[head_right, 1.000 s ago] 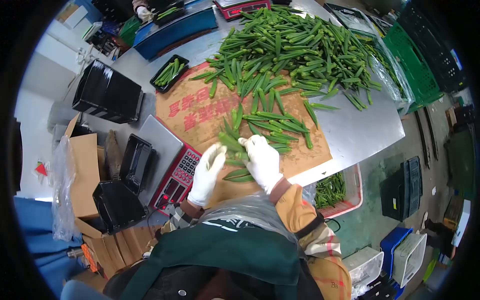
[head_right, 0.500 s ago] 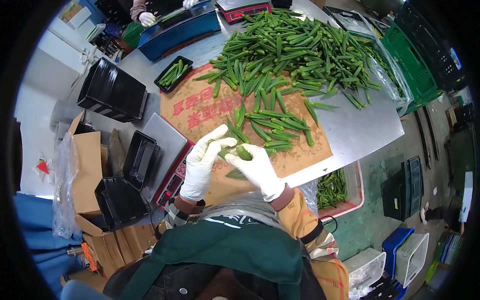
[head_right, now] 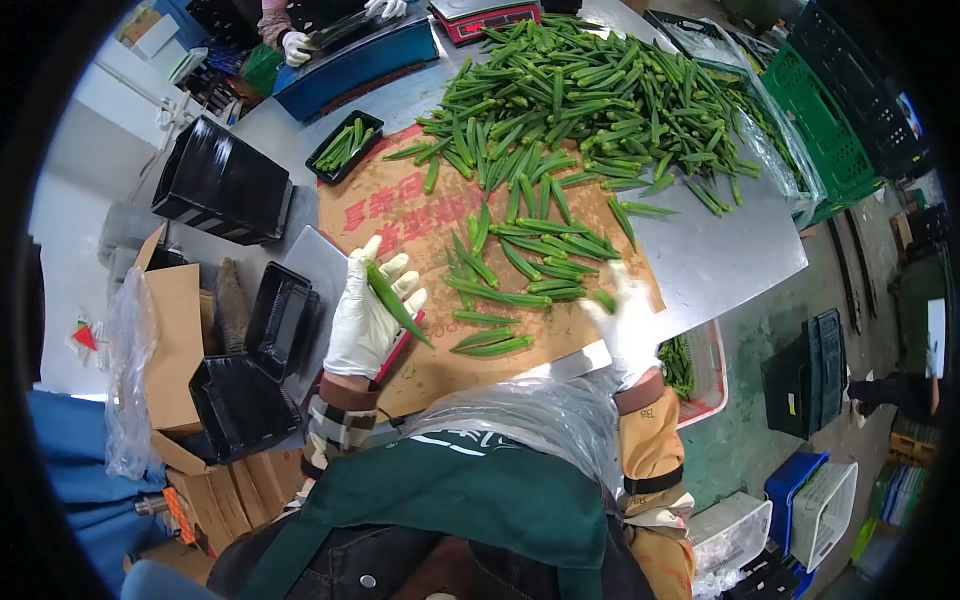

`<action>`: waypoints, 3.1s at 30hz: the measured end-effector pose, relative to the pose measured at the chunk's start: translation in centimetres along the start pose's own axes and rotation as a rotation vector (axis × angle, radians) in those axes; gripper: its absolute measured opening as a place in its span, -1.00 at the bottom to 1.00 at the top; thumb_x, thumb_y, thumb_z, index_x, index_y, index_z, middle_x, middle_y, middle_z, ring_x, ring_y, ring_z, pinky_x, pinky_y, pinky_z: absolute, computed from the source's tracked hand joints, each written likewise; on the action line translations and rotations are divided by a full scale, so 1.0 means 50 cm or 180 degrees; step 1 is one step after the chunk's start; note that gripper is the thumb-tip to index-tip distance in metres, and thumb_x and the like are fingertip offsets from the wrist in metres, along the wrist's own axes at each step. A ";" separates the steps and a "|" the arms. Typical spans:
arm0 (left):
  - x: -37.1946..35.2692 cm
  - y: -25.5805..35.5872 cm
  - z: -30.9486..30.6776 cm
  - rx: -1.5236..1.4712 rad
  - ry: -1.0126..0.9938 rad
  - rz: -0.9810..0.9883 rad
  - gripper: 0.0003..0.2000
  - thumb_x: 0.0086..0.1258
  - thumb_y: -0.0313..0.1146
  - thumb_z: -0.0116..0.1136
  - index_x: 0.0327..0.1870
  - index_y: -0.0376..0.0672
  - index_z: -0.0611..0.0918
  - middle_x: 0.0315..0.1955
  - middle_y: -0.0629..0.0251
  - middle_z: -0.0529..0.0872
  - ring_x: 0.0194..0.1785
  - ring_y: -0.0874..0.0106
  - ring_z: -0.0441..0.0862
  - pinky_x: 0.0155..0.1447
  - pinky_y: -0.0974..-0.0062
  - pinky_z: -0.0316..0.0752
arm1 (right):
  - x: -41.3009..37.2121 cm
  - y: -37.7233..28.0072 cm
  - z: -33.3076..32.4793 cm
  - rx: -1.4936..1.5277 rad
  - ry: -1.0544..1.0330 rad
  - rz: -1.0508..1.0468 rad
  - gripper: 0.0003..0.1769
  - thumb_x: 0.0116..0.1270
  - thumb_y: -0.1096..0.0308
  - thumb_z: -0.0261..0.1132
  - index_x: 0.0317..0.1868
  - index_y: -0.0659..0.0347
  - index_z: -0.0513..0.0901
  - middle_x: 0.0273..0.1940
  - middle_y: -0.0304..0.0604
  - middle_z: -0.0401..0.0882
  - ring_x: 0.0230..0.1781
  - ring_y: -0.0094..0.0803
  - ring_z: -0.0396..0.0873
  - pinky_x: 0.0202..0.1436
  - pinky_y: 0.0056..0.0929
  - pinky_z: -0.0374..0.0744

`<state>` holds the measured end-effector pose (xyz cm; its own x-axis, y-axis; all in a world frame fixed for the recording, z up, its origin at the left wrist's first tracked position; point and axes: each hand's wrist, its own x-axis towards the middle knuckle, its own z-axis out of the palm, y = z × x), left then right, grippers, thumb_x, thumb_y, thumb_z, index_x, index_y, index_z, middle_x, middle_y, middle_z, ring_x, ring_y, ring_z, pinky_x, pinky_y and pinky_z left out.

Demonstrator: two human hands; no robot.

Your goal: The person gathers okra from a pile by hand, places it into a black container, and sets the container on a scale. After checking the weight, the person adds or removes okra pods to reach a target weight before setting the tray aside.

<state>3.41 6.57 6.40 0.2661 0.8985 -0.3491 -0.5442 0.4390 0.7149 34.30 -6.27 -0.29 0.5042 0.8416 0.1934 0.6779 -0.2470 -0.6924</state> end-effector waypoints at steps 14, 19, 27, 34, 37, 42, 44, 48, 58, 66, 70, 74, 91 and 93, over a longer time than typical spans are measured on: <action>0.159 -0.277 -0.062 0.6215 -0.1467 0.2497 -0.72 0.26 -0.36 0.33 0.00 -0.07 0.72 -0.13 0.21 0.74 0.00 0.10 0.63 0.03 0.17 0.61 | 0.022 0.081 0.190 -0.1080 -0.0873 -0.0881 -0.45 0.15 0.49 0.39 0.21 -0.01 0.70 0.09 -0.16 0.65 0.16 -0.12 0.56 0.15 -0.21 0.63; 0.167 -0.224 -0.033 0.6626 -0.1052 0.1805 -0.75 0.30 -0.21 0.37 -0.10 -0.10 0.68 -0.22 0.12 0.67 -0.02 0.04 0.59 0.02 0.11 0.58 | 0.031 0.093 0.172 -0.1442 -0.1348 -0.0265 -0.47 0.10 0.30 0.49 0.14 0.13 0.68 0.05 -0.02 0.64 0.14 -0.03 0.56 0.15 -0.15 0.64; 0.048 -0.250 -0.048 0.5803 -0.2069 0.1446 -0.74 0.37 -0.20 0.32 -0.03 -0.11 0.66 0.04 0.11 0.69 0.16 0.06 0.58 0.27 0.07 0.48 | 0.013 0.034 0.145 -0.0266 -0.1117 0.0360 -0.50 0.17 0.17 0.46 0.13 0.09 0.65 -0.02 0.06 0.73 0.05 -0.05 0.71 0.12 -0.15 0.65; 0.032 -0.328 -0.103 0.6240 -0.2089 0.2536 -0.38 0.11 -0.23 0.42 0.26 -0.19 0.56 0.18 0.14 0.61 0.21 0.13 0.55 0.24 0.06 0.38 | 0.001 0.015 0.286 -0.1087 -0.1283 -0.1065 -0.61 0.12 0.32 0.47 -0.01 0.15 0.67 -0.10 -0.05 0.69 -0.02 -0.11 0.65 -0.02 -0.15 0.67; 0.022 -0.304 -0.079 0.6219 -0.1977 0.1880 -0.30 0.08 -0.22 0.43 0.31 -0.22 0.52 0.06 0.14 0.64 0.10 0.15 0.57 0.16 0.13 0.40 | 0.018 0.017 0.275 -0.1294 -0.1580 -0.0941 -0.65 0.07 0.26 0.51 -0.14 0.15 0.66 -0.18 -0.01 0.71 -0.09 -0.08 0.69 -0.06 -0.11 0.69; 0.037 -0.300 -0.062 0.6484 -0.1614 0.1578 -0.29 0.09 -0.24 0.44 0.33 -0.25 0.52 -0.09 0.09 0.67 -0.01 0.11 0.61 0.03 0.16 0.50 | 0.072 -0.016 0.212 -0.0802 -0.1448 -0.0134 -0.46 0.07 0.14 0.52 0.05 0.21 0.70 -0.13 0.07 0.75 -0.05 -0.01 0.72 0.06 -0.11 0.67; 0.058 -0.308 -0.068 0.6563 -0.1659 0.1163 -0.33 0.11 -0.25 0.45 0.31 -0.24 0.54 -0.12 0.06 0.69 -0.03 0.07 0.64 0.01 0.15 0.55 | 0.094 -0.021 0.221 -0.0817 -0.1234 -0.0293 -0.46 0.07 0.15 0.52 0.06 0.21 0.69 -0.11 0.07 0.74 -0.02 -0.02 0.71 0.08 -0.12 0.66; 0.092 -0.290 -0.087 0.5628 -0.1276 0.1136 -0.42 0.18 -0.21 0.48 0.24 -0.19 0.59 -0.08 0.03 0.74 0.00 0.03 0.71 0.08 0.16 0.62 | 0.123 -0.010 0.284 -0.1274 -0.1177 -0.0656 -0.50 0.04 0.20 0.55 -0.02 0.18 0.63 -0.13 -0.01 0.69 -0.03 -0.06 0.66 0.05 -0.14 0.63; 0.223 -0.234 -0.066 0.5224 0.0882 0.0443 -0.50 0.18 -0.21 0.54 0.09 -0.17 0.58 -0.07 -0.05 0.78 0.06 -0.03 0.73 0.07 0.14 0.62 | 0.112 -0.008 0.270 -0.0329 -0.1081 0.0416 -0.57 0.15 0.49 0.43 0.08 0.33 0.65 -0.12 0.10 0.79 -0.17 -0.05 0.76 -0.04 -0.21 0.69; 0.179 -0.256 -0.111 0.2761 0.0252 -0.0188 -0.46 0.20 -0.37 0.57 0.18 -0.24 0.57 -0.09 0.18 0.78 -0.03 0.35 0.73 0.12 0.35 0.61 | 0.034 0.025 0.246 0.3852 -0.2164 0.2849 -0.67 0.33 0.58 0.39 0.11 0.33 0.70 -0.07 -0.13 0.79 -0.15 -0.37 0.73 -0.06 -0.41 0.69; 0.134 -0.231 -0.085 0.2150 -0.0392 -0.0204 -0.42 0.28 -0.46 0.52 0.31 -0.30 0.51 0.08 0.26 0.70 0.08 0.48 0.65 0.21 0.42 0.58 | 0.015 -0.032 0.260 0.4249 -0.2565 0.2407 -0.54 0.42 0.55 0.38 0.30 0.27 0.58 0.08 -0.20 0.74 -0.02 -0.40 0.71 0.10 -0.42 0.66; 0.108 -0.168 -0.087 0.1610 -0.0547 -0.0327 -0.46 0.50 -0.47 0.28 0.45 -0.33 0.38 0.23 0.21 0.61 0.26 0.45 0.57 0.35 0.45 0.50 | 0.007 -0.112 0.274 0.4030 -0.2581 0.1685 -0.52 0.48 0.47 0.38 0.36 0.22 0.54 0.17 -0.28 0.67 0.15 -0.47 0.62 0.27 -0.39 0.59; -0.012 0.394 -0.376 0.3724 0.0542 0.0799 -0.53 0.67 -0.01 0.04 0.34 -0.18 0.57 0.19 0.25 0.67 0.22 0.42 0.59 0.33 0.37 0.47 | 0.044 -0.664 0.419 0.3526 -0.5148 0.1134 0.13 0.57 0.00 0.27 0.70 0.16 -0.42 0.74 -0.14 -0.48 0.75 -0.20 -0.31 0.66 0.17 0.07; -0.035 0.397 -0.356 0.2666 0.1312 0.0035 -0.50 0.63 0.07 0.06 0.39 -0.06 0.57 0.27 0.31 0.65 0.32 0.40 0.55 0.35 0.25 0.43 | 0.031 -0.601 0.429 0.3193 -0.4836 0.1192 -0.04 0.60 0.06 0.25 0.71 0.20 -0.14 0.72 -0.10 -0.12 0.70 -0.22 -0.04 0.65 0.04 0.16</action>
<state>-22.01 13.73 10.43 -0.1262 0.9022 -0.4125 0.2489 0.4313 0.8672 3.21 12.76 5.90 -0.7016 0.6113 -0.3661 -0.1575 -0.6341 -0.7570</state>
